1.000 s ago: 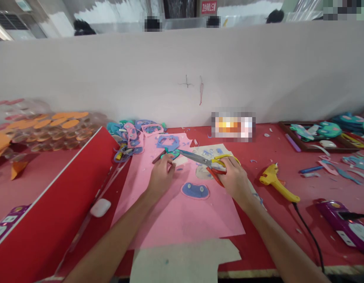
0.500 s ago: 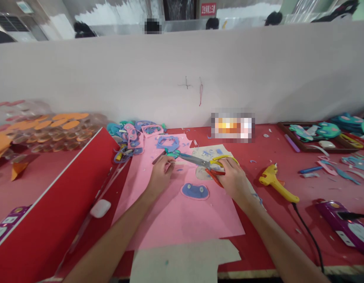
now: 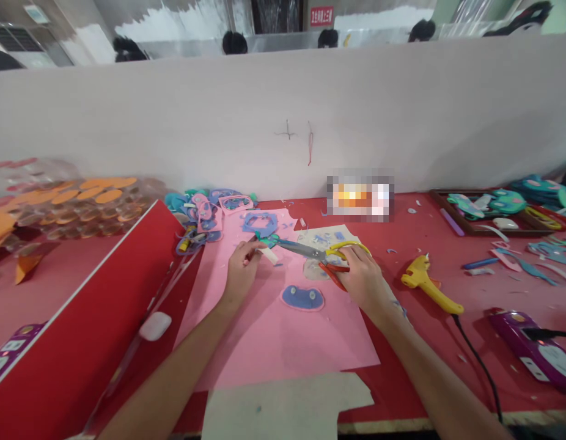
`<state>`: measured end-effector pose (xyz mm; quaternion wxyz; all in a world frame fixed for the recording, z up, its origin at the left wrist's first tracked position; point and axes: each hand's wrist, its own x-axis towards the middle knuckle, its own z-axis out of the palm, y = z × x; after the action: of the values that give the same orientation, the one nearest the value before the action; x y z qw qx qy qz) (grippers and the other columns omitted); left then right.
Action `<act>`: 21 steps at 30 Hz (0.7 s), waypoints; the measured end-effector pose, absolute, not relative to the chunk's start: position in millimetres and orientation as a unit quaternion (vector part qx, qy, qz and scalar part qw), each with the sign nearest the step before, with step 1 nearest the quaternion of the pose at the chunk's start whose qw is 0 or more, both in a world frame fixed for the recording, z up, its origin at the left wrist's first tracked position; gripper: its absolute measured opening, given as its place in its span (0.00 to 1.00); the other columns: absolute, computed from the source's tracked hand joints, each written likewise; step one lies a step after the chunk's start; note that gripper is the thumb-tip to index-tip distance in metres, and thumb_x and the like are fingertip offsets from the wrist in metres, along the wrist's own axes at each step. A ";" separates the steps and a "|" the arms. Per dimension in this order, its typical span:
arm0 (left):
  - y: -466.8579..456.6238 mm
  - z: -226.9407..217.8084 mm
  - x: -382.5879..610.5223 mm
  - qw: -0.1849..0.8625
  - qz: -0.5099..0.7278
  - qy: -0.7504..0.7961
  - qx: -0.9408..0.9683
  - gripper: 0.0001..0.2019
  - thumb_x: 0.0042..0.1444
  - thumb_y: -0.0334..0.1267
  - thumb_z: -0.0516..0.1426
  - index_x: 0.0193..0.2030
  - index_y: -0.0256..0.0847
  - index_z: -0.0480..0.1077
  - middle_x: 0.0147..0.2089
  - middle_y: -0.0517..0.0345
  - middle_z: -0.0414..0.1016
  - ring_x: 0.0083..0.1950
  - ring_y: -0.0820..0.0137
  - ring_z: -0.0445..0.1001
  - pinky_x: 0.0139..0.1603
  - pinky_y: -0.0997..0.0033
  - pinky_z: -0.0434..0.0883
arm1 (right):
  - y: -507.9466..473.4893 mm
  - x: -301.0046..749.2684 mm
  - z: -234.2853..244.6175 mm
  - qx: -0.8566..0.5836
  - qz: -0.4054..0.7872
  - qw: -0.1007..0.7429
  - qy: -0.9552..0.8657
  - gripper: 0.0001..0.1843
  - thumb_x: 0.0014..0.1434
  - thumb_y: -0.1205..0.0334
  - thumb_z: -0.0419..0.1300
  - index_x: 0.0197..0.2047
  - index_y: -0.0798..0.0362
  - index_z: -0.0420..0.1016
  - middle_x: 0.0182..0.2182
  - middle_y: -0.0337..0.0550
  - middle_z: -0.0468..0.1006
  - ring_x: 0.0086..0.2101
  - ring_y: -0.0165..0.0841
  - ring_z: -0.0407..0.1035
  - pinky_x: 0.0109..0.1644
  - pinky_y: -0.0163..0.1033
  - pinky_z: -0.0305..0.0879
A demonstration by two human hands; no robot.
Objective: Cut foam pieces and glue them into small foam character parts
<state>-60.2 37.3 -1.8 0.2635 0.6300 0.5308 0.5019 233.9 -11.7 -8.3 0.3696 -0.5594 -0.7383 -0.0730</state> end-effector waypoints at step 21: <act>33.2 3.0 -52.1 0.430 0.549 0.483 0.529 0.12 0.56 0.43 0.65 0.43 0.40 0.73 0.32 0.61 0.72 0.33 0.73 0.70 0.38 0.73 0.70 | -22.9 224.7 10.8 -0.598 0.052 0.257 -0.758 0.18 0.67 0.44 0.60 0.49 0.49 0.70 0.45 0.50 0.82 0.42 0.46 0.78 0.38 0.42 0.65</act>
<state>-52.1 33.2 3.0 0.4301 0.5293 0.4828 0.5493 224.7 -22.9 10.8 0.2574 -0.5975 -0.7576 0.0517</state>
